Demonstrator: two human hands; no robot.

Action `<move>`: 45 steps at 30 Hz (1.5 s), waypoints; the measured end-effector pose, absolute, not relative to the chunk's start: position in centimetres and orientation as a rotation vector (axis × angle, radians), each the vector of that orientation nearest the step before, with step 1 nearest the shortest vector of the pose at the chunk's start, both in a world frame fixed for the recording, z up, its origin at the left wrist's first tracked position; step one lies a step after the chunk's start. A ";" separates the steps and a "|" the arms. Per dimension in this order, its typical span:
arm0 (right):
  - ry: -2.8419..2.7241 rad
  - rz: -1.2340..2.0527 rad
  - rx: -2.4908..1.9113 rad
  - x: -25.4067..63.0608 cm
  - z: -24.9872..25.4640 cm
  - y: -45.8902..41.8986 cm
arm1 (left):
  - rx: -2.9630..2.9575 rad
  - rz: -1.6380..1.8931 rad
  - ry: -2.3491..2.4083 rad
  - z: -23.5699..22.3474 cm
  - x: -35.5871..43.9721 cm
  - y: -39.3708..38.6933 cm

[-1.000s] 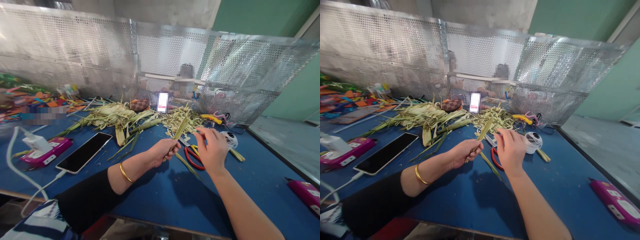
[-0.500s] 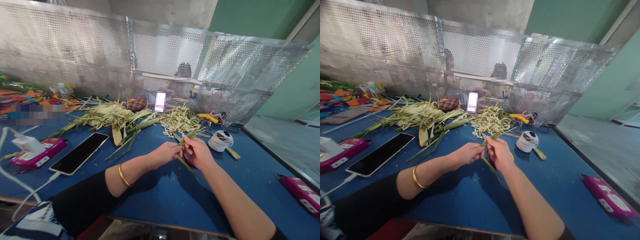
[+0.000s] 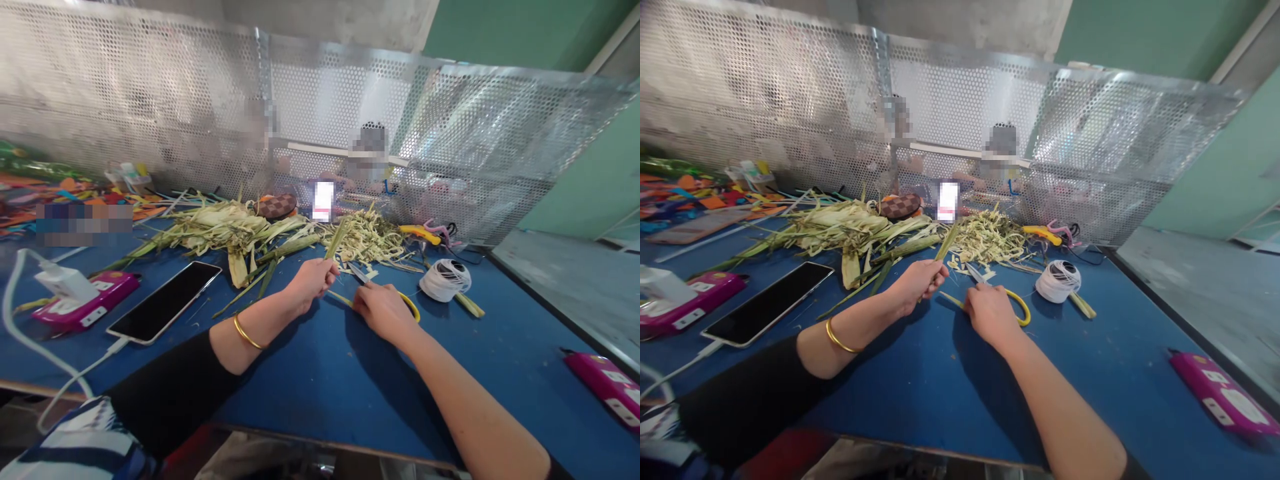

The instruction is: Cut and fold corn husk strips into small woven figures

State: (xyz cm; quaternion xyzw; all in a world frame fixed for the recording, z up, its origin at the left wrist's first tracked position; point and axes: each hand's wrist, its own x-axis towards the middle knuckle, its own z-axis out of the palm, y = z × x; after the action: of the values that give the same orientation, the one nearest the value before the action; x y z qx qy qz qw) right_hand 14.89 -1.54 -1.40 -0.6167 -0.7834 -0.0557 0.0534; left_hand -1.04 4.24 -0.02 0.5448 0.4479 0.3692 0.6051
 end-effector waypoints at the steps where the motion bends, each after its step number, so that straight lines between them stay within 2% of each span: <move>1: -2.383 -0.210 -1.856 15.0 -1.4 -1.5 | 1.306 0.893 1.066 -0.3 -1.0 4.4; 5: -2.466 -0.496 -1.614 15.9 -0.8 -1.3 | 1.577 1.039 1.145 -1.1 -0.9 5.3; 9: -2.524 -0.781 -1.264 16.1 -0.3 -1.5 | 1.632 0.868 1.036 -1.3 -0.6 4.7; 14: -2.508 -0.803 -1.089 15.2 -0.5 -1.7 | 1.331 0.505 0.951 -1.7 0.3 2.7; 19: -2.474 -0.782 -1.062 14.8 -0.4 -1.9 | 1.237 0.450 0.988 -1.5 0.3 2.5; 22: -2.226 -0.767 -1.079 14.9 0.0 -2.4 | 1.145 0.474 0.949 -0.7 0.0 2.7; 25: -1.734 -0.549 -1.256 15.3 0.1 -2.6 | 1.115 0.513 0.900 -0.1 -0.3 2.5; 30: -1.279 0.530 -1.432 15.2 -0.8 -1.4 | 1.195 0.589 0.905 -0.3 0.0 1.8; 32: -1.243 0.758 -1.367 14.8 -1.1 -1.1 | 1.244 0.605 0.902 -0.6 0.2 1.7; 39: -0.952 0.943 -1.199 14.2 -1.5 -0.9 | 1.374 0.599 0.861 -0.6 0.3 1.5; 45: -0.962 1.114 -1.080 14.4 -0.3 -1.2 | 1.496 0.624 0.922 -1.0 0.5 1.5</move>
State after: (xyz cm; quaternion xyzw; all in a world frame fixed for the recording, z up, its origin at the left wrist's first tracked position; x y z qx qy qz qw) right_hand 14.44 -1.18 -0.32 -0.4682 -0.4170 0.4828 0.6114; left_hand 0.47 1.55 -0.99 0.6443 0.3972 0.2686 0.5958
